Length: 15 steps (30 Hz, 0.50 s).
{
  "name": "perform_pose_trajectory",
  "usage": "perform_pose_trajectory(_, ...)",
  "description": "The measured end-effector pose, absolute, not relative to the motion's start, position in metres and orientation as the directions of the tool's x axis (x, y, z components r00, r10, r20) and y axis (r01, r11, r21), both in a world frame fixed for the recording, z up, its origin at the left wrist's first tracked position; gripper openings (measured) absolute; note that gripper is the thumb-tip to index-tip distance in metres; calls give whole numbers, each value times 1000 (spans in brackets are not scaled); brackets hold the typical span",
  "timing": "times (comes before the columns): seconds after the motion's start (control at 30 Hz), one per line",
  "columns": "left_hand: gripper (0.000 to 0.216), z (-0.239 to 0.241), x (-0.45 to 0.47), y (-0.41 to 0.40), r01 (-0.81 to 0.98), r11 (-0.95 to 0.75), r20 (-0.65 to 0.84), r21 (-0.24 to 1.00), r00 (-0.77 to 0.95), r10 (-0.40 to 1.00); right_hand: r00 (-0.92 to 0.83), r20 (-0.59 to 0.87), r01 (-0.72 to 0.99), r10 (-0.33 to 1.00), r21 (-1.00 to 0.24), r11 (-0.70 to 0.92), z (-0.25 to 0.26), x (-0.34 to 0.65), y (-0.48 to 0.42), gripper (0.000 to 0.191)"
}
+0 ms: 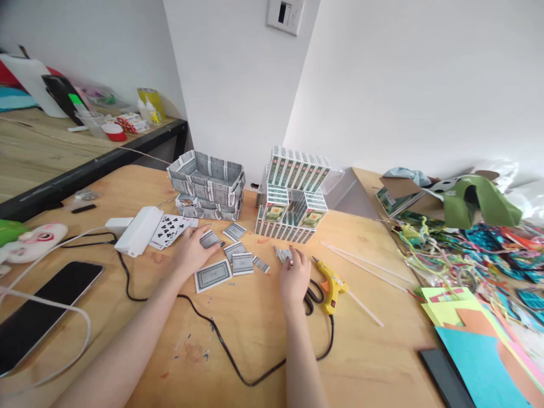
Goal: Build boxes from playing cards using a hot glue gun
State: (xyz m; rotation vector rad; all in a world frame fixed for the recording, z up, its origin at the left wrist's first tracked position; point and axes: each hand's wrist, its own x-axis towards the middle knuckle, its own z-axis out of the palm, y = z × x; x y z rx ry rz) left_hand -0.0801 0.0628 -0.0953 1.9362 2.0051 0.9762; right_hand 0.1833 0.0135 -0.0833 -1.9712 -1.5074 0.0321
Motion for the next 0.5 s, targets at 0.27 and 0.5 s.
perform_pose_trajectory(0.27, 47, -96, -83, 69, 746, -145, 291, 650, -69, 954, 112, -175, 979, 978, -149, -139, -47, 216, 53, 44)
perform_pose_trajectory(0.5, 47, -99, -85, 72, 759, -157, 298, 632, -52, 953, 60, -275, 995, 960, -61, -80, -41, 213, 70, 35)
